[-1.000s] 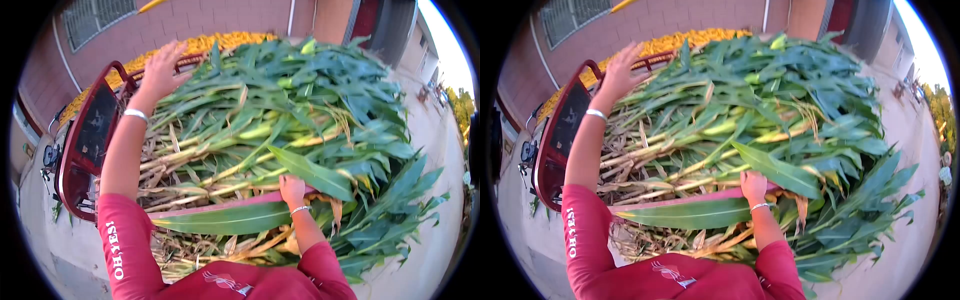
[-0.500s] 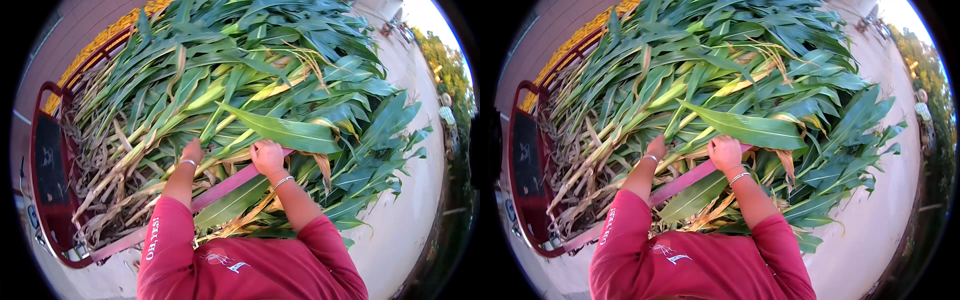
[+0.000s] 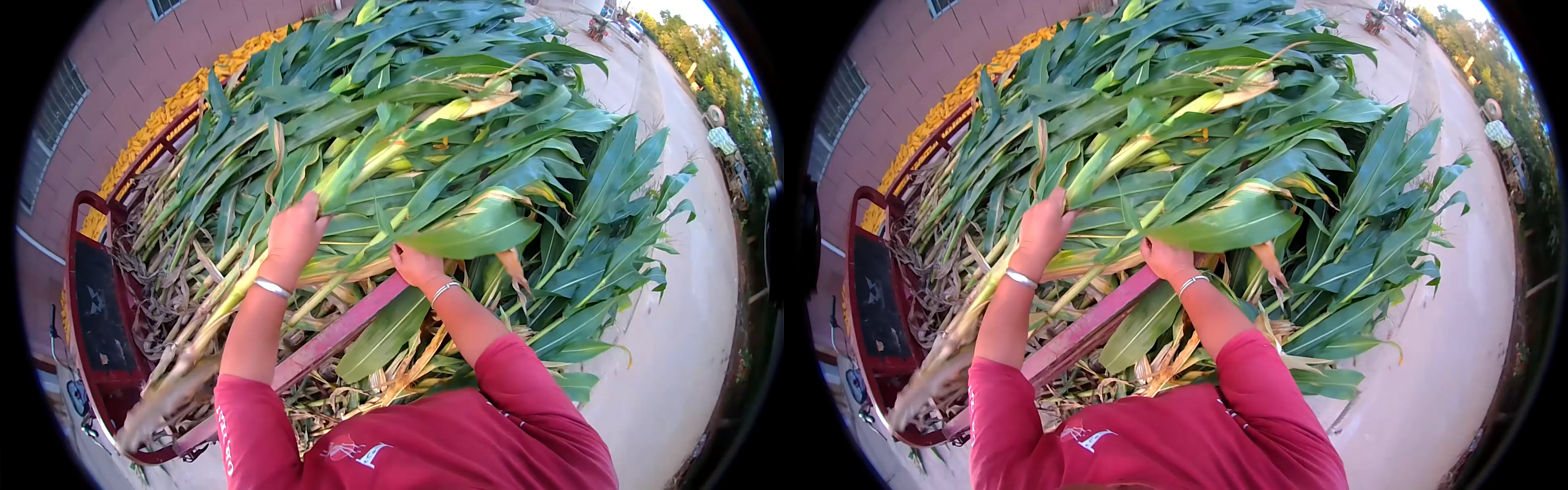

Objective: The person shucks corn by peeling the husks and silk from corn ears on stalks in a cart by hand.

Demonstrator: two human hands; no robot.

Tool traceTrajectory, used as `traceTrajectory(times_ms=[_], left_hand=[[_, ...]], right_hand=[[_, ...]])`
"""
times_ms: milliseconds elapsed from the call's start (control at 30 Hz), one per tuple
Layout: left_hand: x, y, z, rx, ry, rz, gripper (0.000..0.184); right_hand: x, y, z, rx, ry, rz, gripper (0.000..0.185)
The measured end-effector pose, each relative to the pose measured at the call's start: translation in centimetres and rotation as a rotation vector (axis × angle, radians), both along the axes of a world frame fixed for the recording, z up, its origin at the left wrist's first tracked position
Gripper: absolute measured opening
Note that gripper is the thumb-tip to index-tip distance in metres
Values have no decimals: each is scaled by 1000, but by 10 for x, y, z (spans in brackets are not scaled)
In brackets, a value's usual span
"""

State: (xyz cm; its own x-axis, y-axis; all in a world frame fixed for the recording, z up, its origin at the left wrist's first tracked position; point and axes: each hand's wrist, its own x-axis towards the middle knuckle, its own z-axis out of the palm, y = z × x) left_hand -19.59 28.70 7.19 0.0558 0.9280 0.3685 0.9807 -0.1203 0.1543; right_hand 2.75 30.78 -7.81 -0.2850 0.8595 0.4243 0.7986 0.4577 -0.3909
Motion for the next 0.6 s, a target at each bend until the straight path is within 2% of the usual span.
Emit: traceTrajectory(times_ms=[100,200,267,300,367,400,433,467,500,533,567,600], left_hand=[[44,-20,78,39,197,-98,32],[67,-52,120,-44,300,-58,32],[70,-83,132,-104,353,-7,35],[67,-102,134,-116,257,45,38],[67,-153,141,-216,163,161,45],[66,-182,143,-230,142,187,47],[62,-212,141,-256,130,241,53],[68,-245,145,-298,51,316,49],[69,-279,143,-288,23,349,44],[73,-314,145,-282,74,349,39],[82,-342,149,-454,-48,524,36],[74,-378,136,-369,-84,457,36]], right_hand=[[6,5,-3,31,96,129,19],[9,3,-4,42,176,130,16],[16,6,-3,-48,246,193,18],[19,8,-2,-39,266,194,18],[24,11,-1,-175,561,231,23],[25,28,-19,-308,701,283,25],[27,49,-40,-304,712,283,25],[30,64,-56,-677,1264,346,29],[34,78,-70,-947,1899,260,35],[45,78,-64,-993,2100,213,36],[54,72,-54,-1003,2196,196,37],[60,61,-41,-993,2256,215,37]])
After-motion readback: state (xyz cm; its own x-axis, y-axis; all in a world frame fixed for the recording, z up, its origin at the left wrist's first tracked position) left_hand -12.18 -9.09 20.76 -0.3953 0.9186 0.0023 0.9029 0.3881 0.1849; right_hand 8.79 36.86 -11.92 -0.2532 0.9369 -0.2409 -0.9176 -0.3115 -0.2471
